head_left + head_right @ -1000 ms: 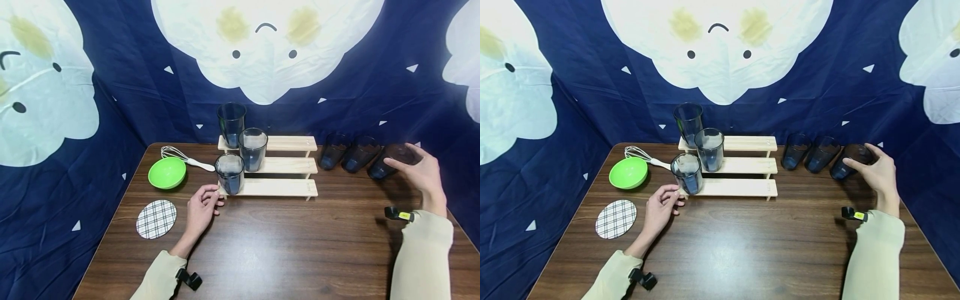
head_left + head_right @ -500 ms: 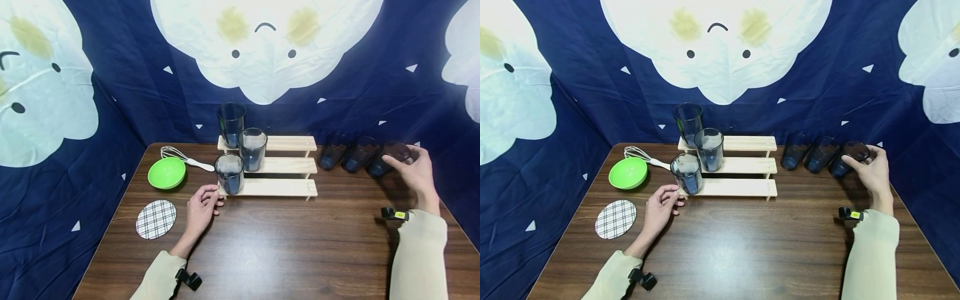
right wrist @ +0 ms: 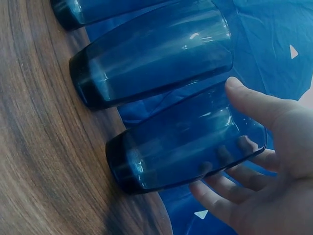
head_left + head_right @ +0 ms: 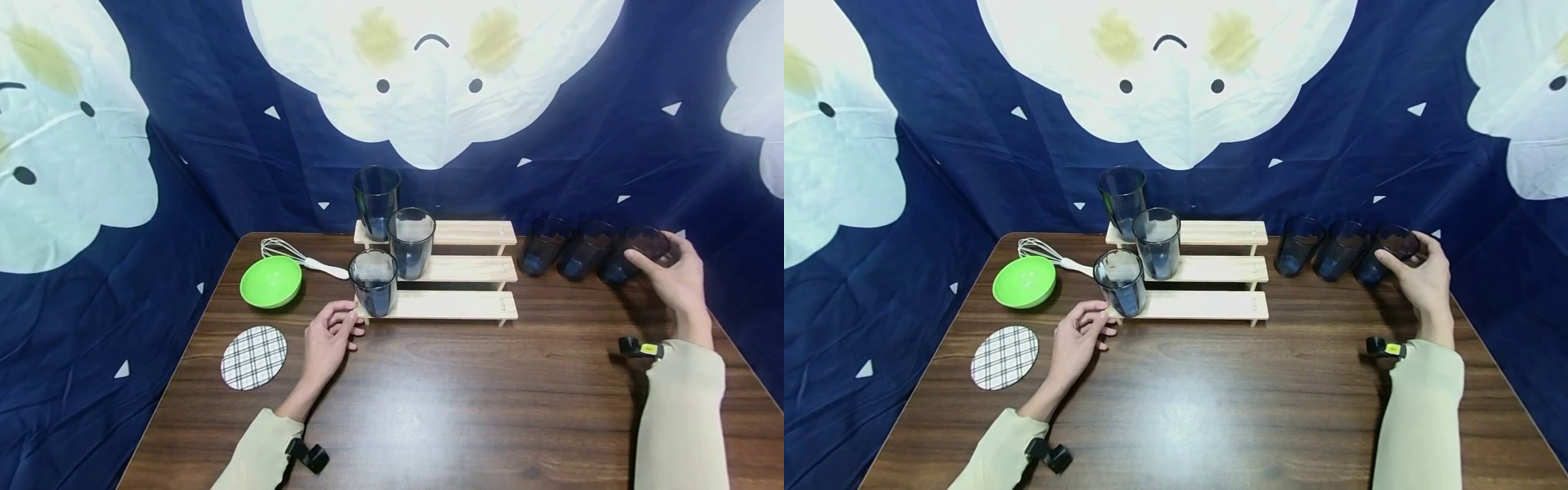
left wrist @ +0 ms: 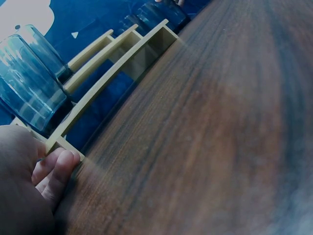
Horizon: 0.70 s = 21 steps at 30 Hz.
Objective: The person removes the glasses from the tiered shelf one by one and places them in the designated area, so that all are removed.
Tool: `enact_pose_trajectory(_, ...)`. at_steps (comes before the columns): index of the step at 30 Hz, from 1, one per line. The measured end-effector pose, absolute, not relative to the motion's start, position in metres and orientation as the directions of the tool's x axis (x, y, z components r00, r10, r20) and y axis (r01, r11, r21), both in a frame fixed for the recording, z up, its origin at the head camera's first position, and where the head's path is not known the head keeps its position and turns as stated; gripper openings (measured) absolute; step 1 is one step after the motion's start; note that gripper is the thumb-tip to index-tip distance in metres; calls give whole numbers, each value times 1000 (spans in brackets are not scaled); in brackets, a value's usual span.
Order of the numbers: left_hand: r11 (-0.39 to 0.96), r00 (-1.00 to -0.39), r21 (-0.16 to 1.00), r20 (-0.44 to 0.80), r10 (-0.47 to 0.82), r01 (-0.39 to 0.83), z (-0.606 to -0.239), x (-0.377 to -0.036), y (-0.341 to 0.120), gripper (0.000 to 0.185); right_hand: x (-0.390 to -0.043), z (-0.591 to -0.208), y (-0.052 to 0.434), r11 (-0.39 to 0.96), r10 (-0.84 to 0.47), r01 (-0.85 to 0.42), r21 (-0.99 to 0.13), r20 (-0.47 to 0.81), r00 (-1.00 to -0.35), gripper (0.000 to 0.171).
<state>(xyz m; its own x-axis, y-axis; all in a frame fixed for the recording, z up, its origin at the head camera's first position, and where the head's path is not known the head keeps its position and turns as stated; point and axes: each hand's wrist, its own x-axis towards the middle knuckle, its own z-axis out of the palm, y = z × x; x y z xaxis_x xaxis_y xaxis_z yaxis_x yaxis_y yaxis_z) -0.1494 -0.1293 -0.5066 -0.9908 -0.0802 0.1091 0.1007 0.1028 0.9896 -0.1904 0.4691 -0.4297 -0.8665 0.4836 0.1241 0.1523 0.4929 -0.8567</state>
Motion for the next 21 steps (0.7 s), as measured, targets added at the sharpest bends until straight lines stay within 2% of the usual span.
enact_pose_trajectory(6, 109, -991, 989, 111, -80, 101, -506, -149, -130, 18, -191, -429, 468, 507, 488, 164, -846, 125, -864, 84)
enact_pose_trajectory(15, 105, -992, 990, 99, -81, 91, -503, -150, -129, 18, -191, -428, 466, 487, 469, 111, -866, 153, -870, 86)
enact_pose_trajectory(21, 113, -992, 990, 99, -82, 89, -503, -149, -129, 18, -189, -425, 468, 524, 459, 149, -839, 131, -879, 90)
